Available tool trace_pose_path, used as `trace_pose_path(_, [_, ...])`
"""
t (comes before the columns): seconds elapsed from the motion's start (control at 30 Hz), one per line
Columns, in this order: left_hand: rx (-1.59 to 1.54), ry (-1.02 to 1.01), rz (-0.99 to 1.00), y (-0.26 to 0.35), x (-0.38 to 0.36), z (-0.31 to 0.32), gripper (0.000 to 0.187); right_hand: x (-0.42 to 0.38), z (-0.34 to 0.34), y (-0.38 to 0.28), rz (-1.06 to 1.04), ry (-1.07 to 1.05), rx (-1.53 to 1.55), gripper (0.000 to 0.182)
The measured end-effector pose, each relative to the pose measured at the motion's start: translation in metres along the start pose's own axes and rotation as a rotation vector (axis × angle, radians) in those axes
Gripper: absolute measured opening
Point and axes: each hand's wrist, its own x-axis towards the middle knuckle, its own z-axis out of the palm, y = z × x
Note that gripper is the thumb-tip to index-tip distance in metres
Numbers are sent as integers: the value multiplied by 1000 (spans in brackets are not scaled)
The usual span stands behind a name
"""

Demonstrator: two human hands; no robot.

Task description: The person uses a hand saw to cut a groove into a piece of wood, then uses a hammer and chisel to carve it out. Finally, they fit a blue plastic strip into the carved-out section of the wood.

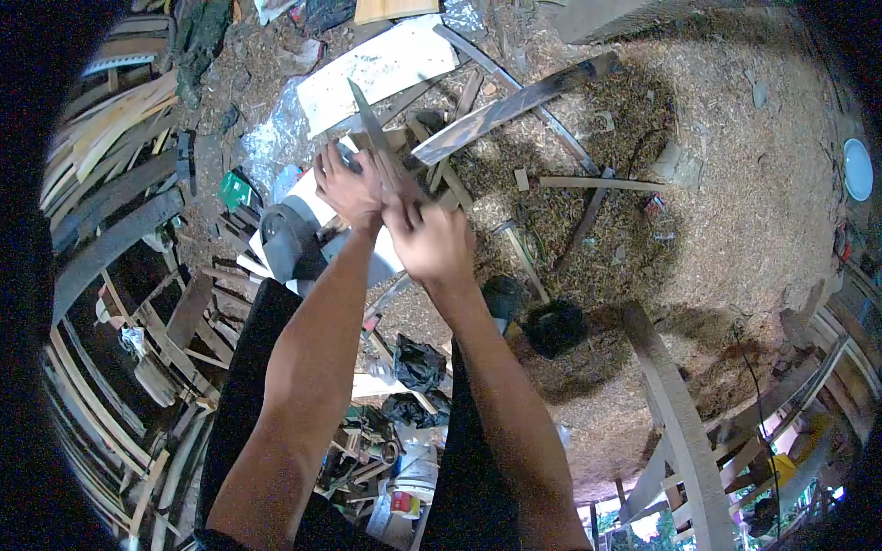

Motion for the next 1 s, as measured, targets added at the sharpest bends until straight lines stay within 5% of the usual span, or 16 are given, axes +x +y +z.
trace_pose_path(0.13, [42,-10,-7,-1,-1,-1,57,-2,-11,-21,84,-59,-37,51])
trace_pose_path(0.27, [-20,-1,-19,4,-2,-4,56,-103,-54,4,-33,77,63,33])
trace_pose_path(0.43, [34,49,13,-2,-2,3,56,-159,-87,32,2,-72,-10,27])
trace_pose_path(0.63, [28,17,21,-4,3,4,56,-23,-9,11,-67,30,67,43])
trace_pose_path(0.77, [14,6,18,-2,-7,-2,56,-17,-10,10,-73,7,107,49])
trace_pose_path(1.0, [6,39,-5,0,-1,2,56,-156,-98,10,195,-126,17,32])
